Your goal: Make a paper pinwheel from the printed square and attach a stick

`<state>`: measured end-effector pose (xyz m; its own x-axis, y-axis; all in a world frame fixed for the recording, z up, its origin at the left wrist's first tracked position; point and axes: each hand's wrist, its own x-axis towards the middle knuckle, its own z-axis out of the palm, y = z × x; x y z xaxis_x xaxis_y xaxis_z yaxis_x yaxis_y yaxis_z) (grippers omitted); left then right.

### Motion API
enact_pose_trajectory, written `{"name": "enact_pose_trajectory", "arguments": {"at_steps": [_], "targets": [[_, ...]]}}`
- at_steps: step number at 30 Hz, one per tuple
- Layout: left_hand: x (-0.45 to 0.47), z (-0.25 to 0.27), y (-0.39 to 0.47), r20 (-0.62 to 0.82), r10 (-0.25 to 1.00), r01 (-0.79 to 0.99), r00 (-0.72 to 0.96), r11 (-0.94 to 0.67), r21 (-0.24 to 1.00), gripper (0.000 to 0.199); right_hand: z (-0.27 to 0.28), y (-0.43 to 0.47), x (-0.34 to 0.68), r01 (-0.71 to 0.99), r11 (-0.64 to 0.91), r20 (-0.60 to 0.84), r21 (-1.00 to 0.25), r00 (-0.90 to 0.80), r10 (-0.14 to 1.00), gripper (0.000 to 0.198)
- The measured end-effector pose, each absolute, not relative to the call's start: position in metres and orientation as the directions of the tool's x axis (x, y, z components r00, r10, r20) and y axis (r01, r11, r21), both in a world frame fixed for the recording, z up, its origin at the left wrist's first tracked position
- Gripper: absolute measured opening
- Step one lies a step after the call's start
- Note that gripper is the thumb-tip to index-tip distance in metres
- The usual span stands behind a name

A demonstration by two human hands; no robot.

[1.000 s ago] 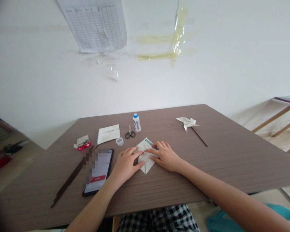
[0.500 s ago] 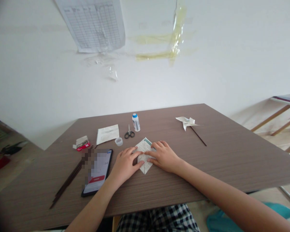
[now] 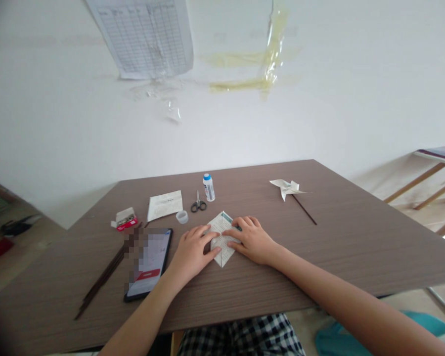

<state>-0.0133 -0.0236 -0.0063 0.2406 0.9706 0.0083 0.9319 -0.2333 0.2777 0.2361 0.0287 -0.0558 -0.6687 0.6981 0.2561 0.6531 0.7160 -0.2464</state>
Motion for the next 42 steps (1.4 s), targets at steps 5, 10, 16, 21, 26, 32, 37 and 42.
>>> {"name": "enact_pose_trajectory", "arguments": {"at_steps": [5,10,16,21,26,32,37,42], "targets": [[-0.013,-0.007,-0.024,0.021,0.970,0.932,0.243,-0.240,0.272,0.044,-0.057,0.031,0.236,0.650,0.708,0.256,-0.275,-0.661,0.706,0.040],[-0.014,-0.008,-0.024,0.016,0.966,0.935,0.258,-0.253,0.249,0.041,-0.059,0.032,0.236,0.647,0.702,0.266,-0.296,-0.651,0.711,0.038],[-0.014,-0.008,-0.025,0.025,0.964,0.937,0.266,-0.264,0.229,0.040,-0.058,0.031,0.236,0.651,0.703,0.261,-0.285,-0.653,0.711,0.038],[-0.016,-0.009,-0.024,0.030,0.965,0.936,0.260,-0.260,0.237,0.040,-0.056,0.030,0.235,0.660,0.695,0.244,-0.285,-0.652,0.718,0.039],[-0.020,-0.015,-0.021,0.049,0.963,0.928,0.264,-0.268,0.260,0.042,-0.055,0.030,0.236,0.656,0.695,0.249,-0.295,-0.650,0.718,0.039],[-0.021,-0.017,-0.021,0.049,0.967,0.917,0.251,-0.254,0.309,0.051,-0.057,0.031,0.236,0.652,0.699,0.247,-0.294,-0.654,0.715,0.039],[-0.023,-0.014,-0.021,0.025,0.969,0.913,0.246,-0.240,0.330,0.045,-0.058,0.031,0.238,0.642,0.707,0.268,-0.297,-0.655,0.706,0.041],[-0.022,-0.011,-0.022,0.028,0.971,0.909,0.236,-0.231,0.347,0.041,-0.060,0.032,0.239,0.631,0.720,0.293,-0.289,-0.657,0.694,0.043]]}}
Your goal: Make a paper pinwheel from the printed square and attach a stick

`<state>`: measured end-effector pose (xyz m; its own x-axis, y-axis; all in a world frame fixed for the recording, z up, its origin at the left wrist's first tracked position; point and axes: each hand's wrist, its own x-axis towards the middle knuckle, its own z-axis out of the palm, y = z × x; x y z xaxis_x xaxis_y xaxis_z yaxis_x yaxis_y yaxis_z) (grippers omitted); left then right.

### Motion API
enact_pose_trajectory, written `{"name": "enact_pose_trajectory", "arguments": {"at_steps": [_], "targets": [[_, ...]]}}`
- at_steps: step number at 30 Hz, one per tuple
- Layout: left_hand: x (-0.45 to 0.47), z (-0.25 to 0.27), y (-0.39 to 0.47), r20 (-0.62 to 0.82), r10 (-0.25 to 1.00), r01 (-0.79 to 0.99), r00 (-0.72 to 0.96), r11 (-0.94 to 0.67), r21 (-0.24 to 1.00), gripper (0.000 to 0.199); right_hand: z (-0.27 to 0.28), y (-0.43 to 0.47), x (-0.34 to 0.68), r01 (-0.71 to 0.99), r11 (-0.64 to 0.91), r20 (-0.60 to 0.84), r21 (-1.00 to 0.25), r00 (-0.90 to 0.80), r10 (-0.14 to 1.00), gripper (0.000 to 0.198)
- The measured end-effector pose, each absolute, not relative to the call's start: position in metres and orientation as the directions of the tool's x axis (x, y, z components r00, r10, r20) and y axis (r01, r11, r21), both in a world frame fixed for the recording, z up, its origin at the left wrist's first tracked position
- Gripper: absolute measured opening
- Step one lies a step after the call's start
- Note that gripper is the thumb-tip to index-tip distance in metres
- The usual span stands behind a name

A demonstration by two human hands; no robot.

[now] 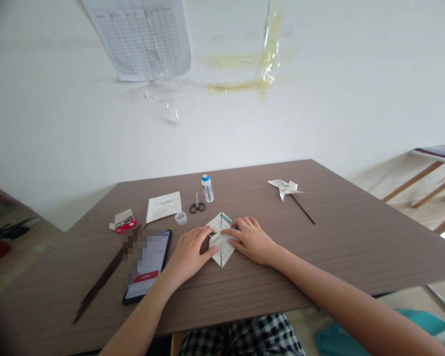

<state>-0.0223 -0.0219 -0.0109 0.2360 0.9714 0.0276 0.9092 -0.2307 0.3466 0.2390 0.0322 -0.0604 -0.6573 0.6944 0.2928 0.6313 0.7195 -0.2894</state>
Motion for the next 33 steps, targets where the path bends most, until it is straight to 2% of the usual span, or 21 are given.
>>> {"name": "enact_pose_trajectory", "arguments": {"at_steps": [8,14,25,29,33], "targets": [[-0.021,-0.007,-0.024,0.021,0.971,0.911,0.237,-0.230,0.343,0.044,-0.063,0.031,0.239,0.622,0.713,0.312,-0.324,-0.641,0.701,0.052],[-0.021,-0.009,-0.022,0.015,0.973,0.913,0.231,-0.222,0.342,0.045,-0.057,0.037,0.242,0.601,0.694,0.385,-0.397,-0.578,0.720,0.056],[-0.021,-0.012,-0.020,0.047,0.974,0.904,0.220,-0.222,0.365,0.046,-0.020,0.121,0.223,0.573,0.666,0.446,-0.477,-0.495,0.745,0.055],[-0.022,-0.014,-0.018,0.058,0.974,0.900,0.219,-0.224,0.374,0.048,-0.013,0.149,0.196,0.560,0.651,0.393,-0.513,-0.521,0.758,0.039],[-0.022,-0.012,-0.019,0.064,0.975,0.902,0.210,-0.219,0.372,0.049,-0.016,0.165,0.172,0.547,0.633,0.349,-0.548,-0.538,0.767,0.046]]}}
